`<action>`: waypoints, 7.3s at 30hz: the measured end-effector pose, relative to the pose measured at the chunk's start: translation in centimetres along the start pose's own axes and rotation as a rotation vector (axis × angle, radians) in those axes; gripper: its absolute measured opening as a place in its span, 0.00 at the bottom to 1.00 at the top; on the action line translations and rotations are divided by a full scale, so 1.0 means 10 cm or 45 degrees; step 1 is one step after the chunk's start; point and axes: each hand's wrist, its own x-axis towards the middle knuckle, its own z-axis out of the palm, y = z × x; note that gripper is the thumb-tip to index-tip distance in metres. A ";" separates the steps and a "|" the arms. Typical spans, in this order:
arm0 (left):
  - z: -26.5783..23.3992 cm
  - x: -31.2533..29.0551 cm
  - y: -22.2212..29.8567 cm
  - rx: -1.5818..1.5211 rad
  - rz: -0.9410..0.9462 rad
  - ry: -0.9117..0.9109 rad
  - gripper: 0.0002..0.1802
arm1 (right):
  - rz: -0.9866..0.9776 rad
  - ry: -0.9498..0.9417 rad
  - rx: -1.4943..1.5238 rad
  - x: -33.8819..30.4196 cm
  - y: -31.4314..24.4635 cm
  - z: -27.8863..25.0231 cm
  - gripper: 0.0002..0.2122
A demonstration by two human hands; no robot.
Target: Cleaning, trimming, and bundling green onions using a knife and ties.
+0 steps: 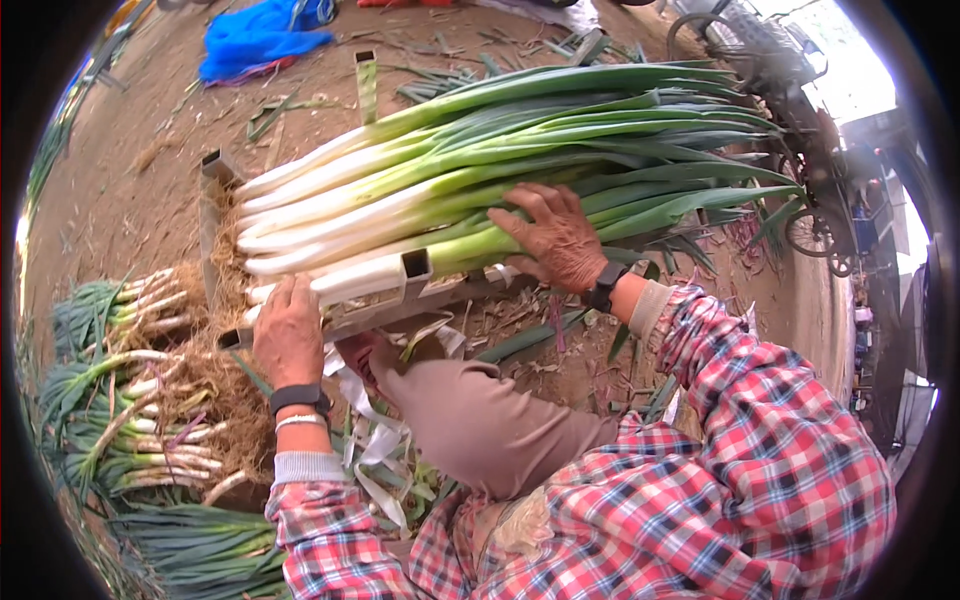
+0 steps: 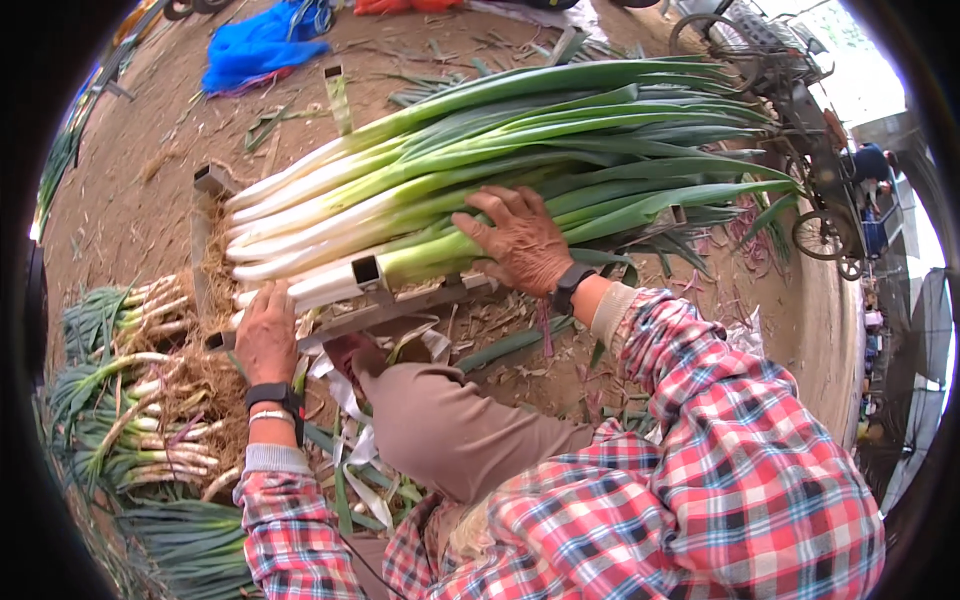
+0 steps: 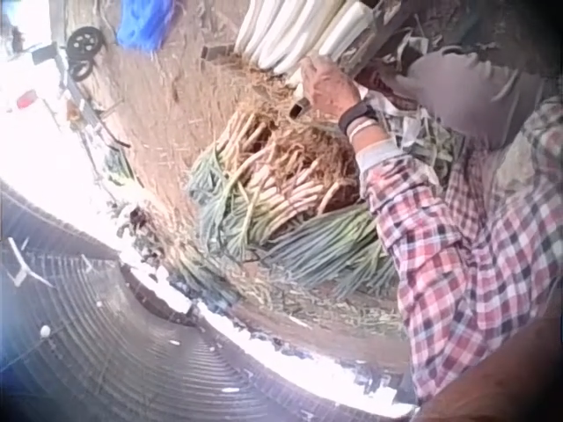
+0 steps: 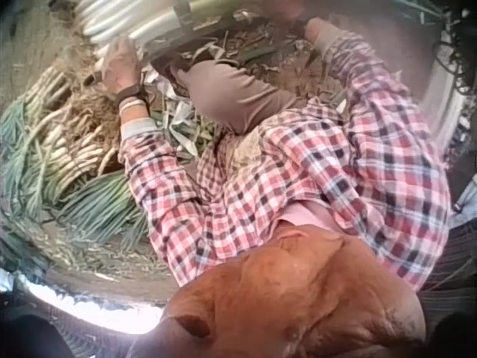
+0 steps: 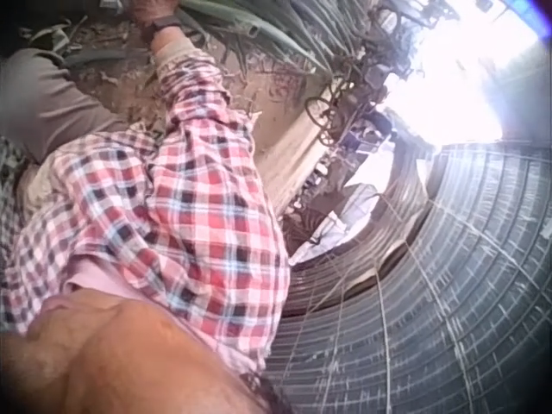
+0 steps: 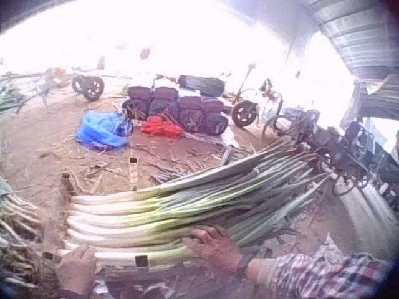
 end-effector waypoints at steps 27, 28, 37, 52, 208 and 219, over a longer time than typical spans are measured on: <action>-0.01 0.05 -0.10 -0.064 0.026 -0.144 0.17 | 1.290 0.132 0.416 -1.73 0.61 -0.44 0.19; -0.03 0.06 -0.09 -0.069 0.038 -0.141 0.17 | 1.271 -0.068 0.326 -1.69 0.67 -0.62 0.17; -0.04 0.06 -0.09 -0.108 -0.030 -0.211 0.16 | 0.483 -0.335 -0.460 -0.89 0.84 -1.75 0.03; 0.00 0.03 -0.20 -0.213 0.007 -0.125 0.16 | 0.432 -0.060 -0.151 -0.93 1.48 -1.47 0.04; -1.68 -4.78 0.24 -0.829 -0.924 0.298 0.17 | -1.146 -1.431 0.017 -1.09 -5.93 1.82 0.18; -1.67 -5.13 0.13 -0.857 -1.009 0.445 0.21 | -1.248 -1.204 0.260 -2.00 -6.48 1.66 0.24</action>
